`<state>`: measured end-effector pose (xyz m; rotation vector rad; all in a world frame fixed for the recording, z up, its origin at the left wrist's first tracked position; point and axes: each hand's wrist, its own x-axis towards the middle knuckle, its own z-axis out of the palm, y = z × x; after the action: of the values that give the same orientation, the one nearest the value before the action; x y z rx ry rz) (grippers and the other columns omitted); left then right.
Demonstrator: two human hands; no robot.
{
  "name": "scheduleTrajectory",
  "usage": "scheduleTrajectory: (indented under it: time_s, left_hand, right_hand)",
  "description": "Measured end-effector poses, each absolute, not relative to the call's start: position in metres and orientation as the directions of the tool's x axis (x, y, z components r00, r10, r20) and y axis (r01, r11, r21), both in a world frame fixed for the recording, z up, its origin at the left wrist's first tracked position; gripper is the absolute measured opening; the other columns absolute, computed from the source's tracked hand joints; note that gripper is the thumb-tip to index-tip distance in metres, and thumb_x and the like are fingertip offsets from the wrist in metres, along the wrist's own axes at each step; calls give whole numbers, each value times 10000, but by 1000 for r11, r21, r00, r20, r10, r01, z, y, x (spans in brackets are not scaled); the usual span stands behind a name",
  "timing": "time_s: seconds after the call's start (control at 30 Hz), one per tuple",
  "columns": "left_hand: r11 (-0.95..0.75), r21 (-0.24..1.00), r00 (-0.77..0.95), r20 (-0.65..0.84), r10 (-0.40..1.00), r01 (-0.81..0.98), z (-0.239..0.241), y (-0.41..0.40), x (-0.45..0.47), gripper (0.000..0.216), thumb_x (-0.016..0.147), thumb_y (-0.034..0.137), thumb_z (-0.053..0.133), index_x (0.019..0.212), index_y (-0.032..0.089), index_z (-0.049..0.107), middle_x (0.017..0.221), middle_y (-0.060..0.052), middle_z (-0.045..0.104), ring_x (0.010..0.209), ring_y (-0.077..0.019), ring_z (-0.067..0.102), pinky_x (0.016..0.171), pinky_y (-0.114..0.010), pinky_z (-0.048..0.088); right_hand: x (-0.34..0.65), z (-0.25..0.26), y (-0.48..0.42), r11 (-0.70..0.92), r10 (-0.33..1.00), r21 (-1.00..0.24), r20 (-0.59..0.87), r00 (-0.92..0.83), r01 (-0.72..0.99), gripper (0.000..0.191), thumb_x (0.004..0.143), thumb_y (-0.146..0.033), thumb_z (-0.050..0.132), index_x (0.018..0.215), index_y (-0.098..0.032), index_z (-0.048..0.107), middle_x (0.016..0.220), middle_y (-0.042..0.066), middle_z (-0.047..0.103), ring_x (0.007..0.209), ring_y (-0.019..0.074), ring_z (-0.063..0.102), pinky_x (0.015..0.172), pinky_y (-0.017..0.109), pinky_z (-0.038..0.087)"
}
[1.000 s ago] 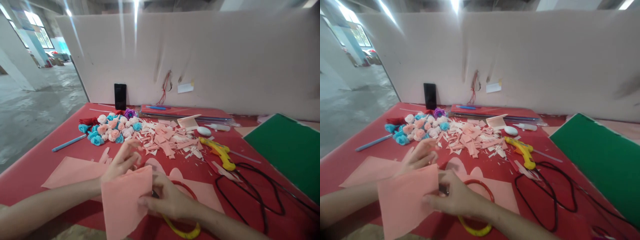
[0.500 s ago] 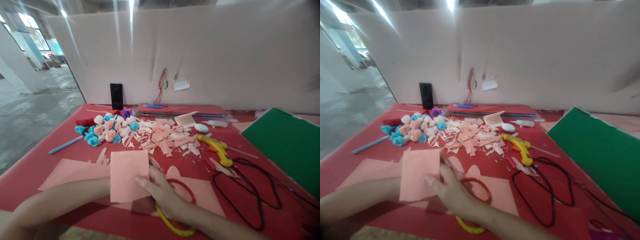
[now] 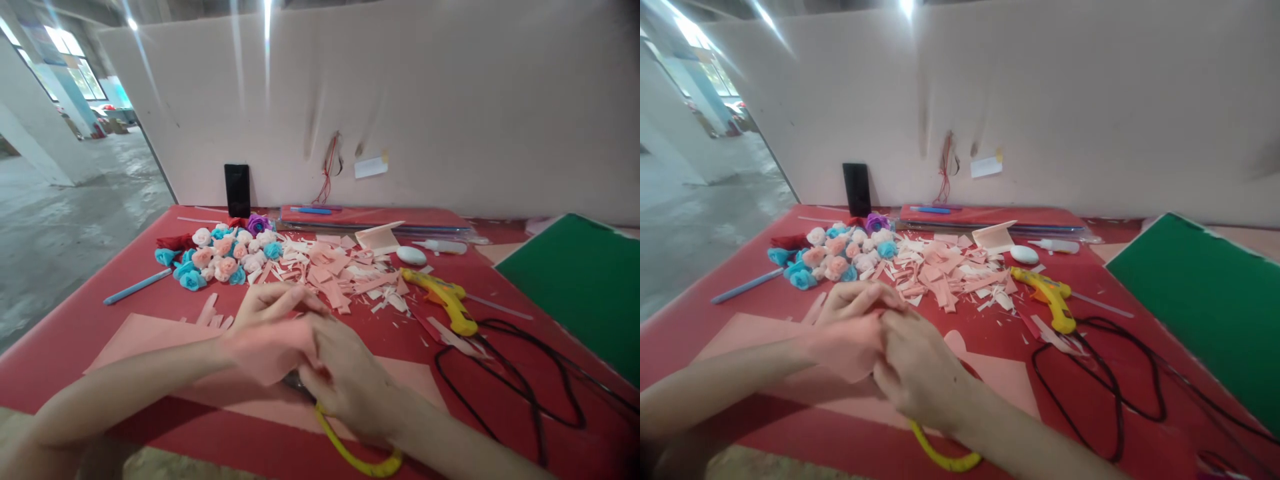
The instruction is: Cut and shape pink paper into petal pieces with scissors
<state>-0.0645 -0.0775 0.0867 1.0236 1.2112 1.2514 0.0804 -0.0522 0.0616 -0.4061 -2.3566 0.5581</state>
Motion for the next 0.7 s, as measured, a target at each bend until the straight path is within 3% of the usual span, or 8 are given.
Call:
scheduleTrajectory:
  time_s: [0.1, 0.17, 0.27, 0.4, 0.53, 0.7]
  left_hand:
    - [-40, 979, 25, 46, 999, -200, 84, -78, -67, 376, 784, 536, 563, 858, 177, 648, 843, -50, 710, 803, -206, 687, 771, -338, 549]
    - [-103, 961, 52, 120, 991, -255, 80, -78, -68, 252, 875, 369, 502, 1044, 210, 598, 996, -46, 698, 905, -187, 672, 797, -320, 543]
    - [-172, 927, 58, 203, 978, -332, 77, -78, -70, 243, 858, 147, 496, 1056, 231, 609, 1145, -11, 650, 1106, -159, 585, 946, -289, 478]
    - [-99, 863, 198, 223, 955, -496, 80, -78, -71, 447, 702, -27, 508, 1029, 248, 639, 1115, 37, 666, 1138, -151, 562, 1008, -284, 427]
    - [52, 709, 354, 286, 890, -703, 90, -85, -71, 418, 743, 145, 495, 1148, 176, 595, 1174, -11, 648, 1131, -159, 567, 1006, -267, 414]
    - [197, 600, 399, 223, 890, -775, 103, -93, -68, 478, 879, 408, 345, 1191, 118, 561, 1218, -58, 623, 1163, -159, 547, 1015, -250, 382]
  right_hand:
    - [85, 66, -54, 988, 95, 47, 558, -825, 145, 287, 814, -76, 332, 769, -149, 606, 720, 96, 615, 659, 193, 509, 584, 325, 402]
    - [87, 66, -54, 964, 23, 214, 521, -853, 157, 352, 819, -37, 292, 775, -158, 620, 722, 94, 622, 649, 191, 495, 583, 330, 385]
    - [88, 68, -54, 953, 2, 258, 523, -852, 161, 393, 831, -20, 265, 777, -163, 628, 708, 88, 621, 646, 189, 491, 614, 338, 390]
    - [88, 72, -52, 941, -27, 292, 568, -823, 170, 390, 815, 9, 270, 729, -136, 622, 668, 81, 603, 621, 179, 478, 615, 328, 382]
    - [87, 72, -53, 933, -57, 312, 624, -779, 182, 334, 801, 11, 313, 717, -110, 612, 631, 60, 570, 593, 174, 467, 630, 323, 376]
    - [91, 71, -56, 917, -98, 364, 601, -794, 163, 317, 763, 32, 336, 823, -91, 622, 721, 89, 615, 704, 211, 521, 702, 354, 406]
